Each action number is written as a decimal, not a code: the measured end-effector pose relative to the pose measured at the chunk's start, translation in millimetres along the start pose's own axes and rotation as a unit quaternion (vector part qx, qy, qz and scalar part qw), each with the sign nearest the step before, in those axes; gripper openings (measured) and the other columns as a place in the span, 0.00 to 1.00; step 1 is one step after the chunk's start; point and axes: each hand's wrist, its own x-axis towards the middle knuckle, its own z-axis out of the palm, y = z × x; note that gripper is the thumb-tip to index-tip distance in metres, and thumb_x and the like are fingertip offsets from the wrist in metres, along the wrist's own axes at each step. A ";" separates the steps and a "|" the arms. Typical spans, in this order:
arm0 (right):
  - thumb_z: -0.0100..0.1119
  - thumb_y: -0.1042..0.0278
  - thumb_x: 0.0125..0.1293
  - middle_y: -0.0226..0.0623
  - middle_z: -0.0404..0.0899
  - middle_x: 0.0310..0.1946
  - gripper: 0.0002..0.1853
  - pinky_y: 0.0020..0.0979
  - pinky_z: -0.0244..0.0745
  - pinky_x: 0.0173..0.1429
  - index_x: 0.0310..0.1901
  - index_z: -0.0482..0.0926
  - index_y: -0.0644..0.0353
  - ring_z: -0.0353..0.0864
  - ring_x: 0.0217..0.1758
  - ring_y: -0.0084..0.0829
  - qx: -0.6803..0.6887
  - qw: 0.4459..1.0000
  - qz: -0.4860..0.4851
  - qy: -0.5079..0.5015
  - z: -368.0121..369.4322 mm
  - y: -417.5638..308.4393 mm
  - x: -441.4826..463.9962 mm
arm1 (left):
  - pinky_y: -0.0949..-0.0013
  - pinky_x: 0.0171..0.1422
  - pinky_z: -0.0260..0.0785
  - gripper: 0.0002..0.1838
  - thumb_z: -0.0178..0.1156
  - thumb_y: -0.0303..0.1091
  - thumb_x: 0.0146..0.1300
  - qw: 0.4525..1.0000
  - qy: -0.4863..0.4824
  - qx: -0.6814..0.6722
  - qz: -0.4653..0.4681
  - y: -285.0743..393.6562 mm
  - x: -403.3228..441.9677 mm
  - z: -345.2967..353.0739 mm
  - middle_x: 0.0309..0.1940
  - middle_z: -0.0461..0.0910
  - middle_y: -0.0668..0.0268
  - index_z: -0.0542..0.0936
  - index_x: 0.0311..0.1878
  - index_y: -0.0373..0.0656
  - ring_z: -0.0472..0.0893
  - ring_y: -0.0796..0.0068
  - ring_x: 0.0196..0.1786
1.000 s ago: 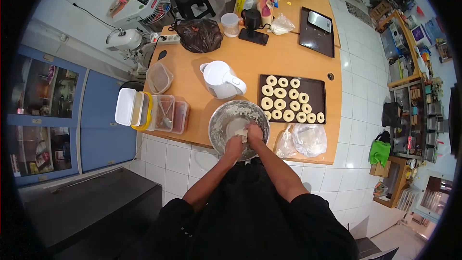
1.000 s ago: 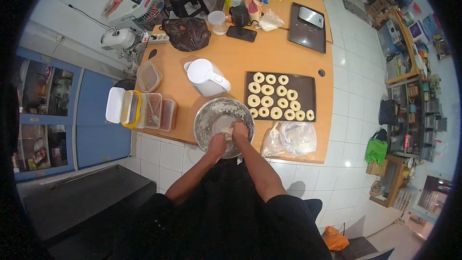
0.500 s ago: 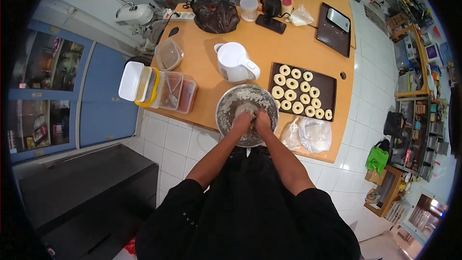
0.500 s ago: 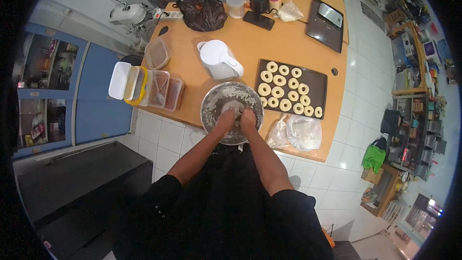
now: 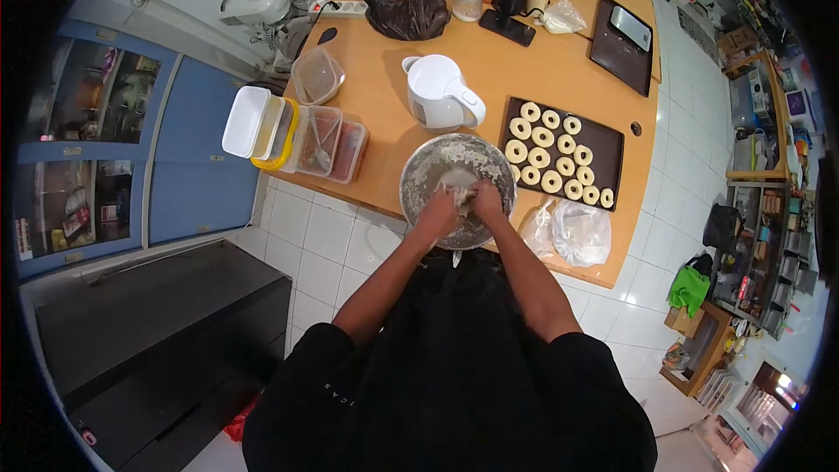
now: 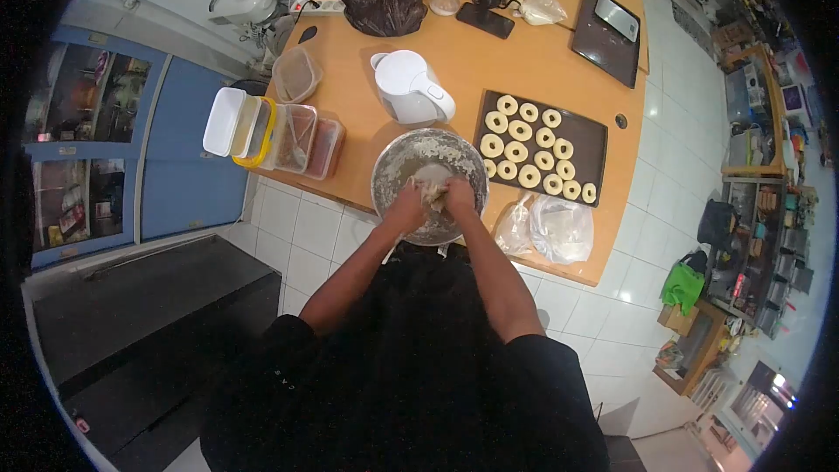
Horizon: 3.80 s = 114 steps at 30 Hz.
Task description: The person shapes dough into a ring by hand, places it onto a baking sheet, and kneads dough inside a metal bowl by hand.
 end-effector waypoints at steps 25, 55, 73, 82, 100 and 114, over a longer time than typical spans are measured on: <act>0.47 0.78 0.63 0.53 0.66 0.51 0.28 0.49 0.70 0.53 0.67 0.62 0.56 0.73 0.50 0.56 0.068 0.969 0.051 0.233 -56.3 -5.7 -66.7 | 0.51 0.56 0.72 0.19 0.59 0.28 0.53 0.975 -0.102 0.161 0.112 -41.2 43.2 96.8 0.54 0.77 0.49 0.78 0.51 0.44 0.81 0.52 0.50; 0.50 0.78 0.63 0.48 0.68 0.50 0.24 0.51 0.73 0.47 0.62 0.67 0.55 0.76 0.46 0.57 0.044 0.971 0.068 0.224 -62.4 -15.4 -63.7 | 0.53 0.65 0.66 0.29 0.60 0.39 0.58 0.934 -0.193 0.228 0.197 -41.9 14.3 65.9 0.60 0.69 0.46 0.69 0.62 0.38 0.71 0.50 0.62; 0.52 0.82 0.58 0.45 0.68 0.47 0.25 0.48 0.74 0.44 0.59 0.69 0.53 0.78 0.42 0.53 0.042 0.967 0.059 0.243 -64.2 -23.0 -62.9 | 0.52 0.56 0.72 0.22 0.53 0.26 0.61 0.971 -0.122 0.194 0.067 -72.1 14.6 40.7 0.55 0.75 0.51 0.68 0.60 0.42 0.79 0.49 0.53; 0.52 0.81 0.60 0.47 0.70 0.48 0.22 0.50 0.73 0.46 0.58 0.69 0.57 0.76 0.46 0.56 0.062 0.969 0.037 0.236 -68.0 -22.8 -62.9 | 0.51 0.52 0.73 0.25 0.55 0.32 0.61 0.988 -0.033 0.104 0.108 -73.0 47.7 82.6 0.54 0.76 0.51 0.68 0.63 0.44 0.80 0.49 0.49; 0.50 0.79 0.61 0.49 0.70 0.49 0.21 0.52 0.72 0.46 0.58 0.69 0.57 0.76 0.46 0.58 0.049 0.962 0.082 0.256 -65.2 -30.2 -65.1 | 0.49 0.53 0.72 0.21 0.56 0.37 0.58 0.982 -0.150 0.111 0.028 -31.8 -2.7 85.6 0.46 0.78 0.42 0.76 0.54 0.38 0.79 0.45 0.49; 0.50 0.79 0.62 0.47 0.70 0.49 0.22 0.50 0.73 0.45 0.59 0.70 0.57 0.76 0.45 0.55 0.066 0.959 0.079 0.264 -55.9 -29.3 -65.0 | 0.49 0.63 0.66 0.27 0.57 0.34 0.62 0.985 0.074 0.147 -0.041 -64.4 10.3 80.7 0.65 0.66 0.47 0.67 0.65 0.50 0.66 0.43 0.66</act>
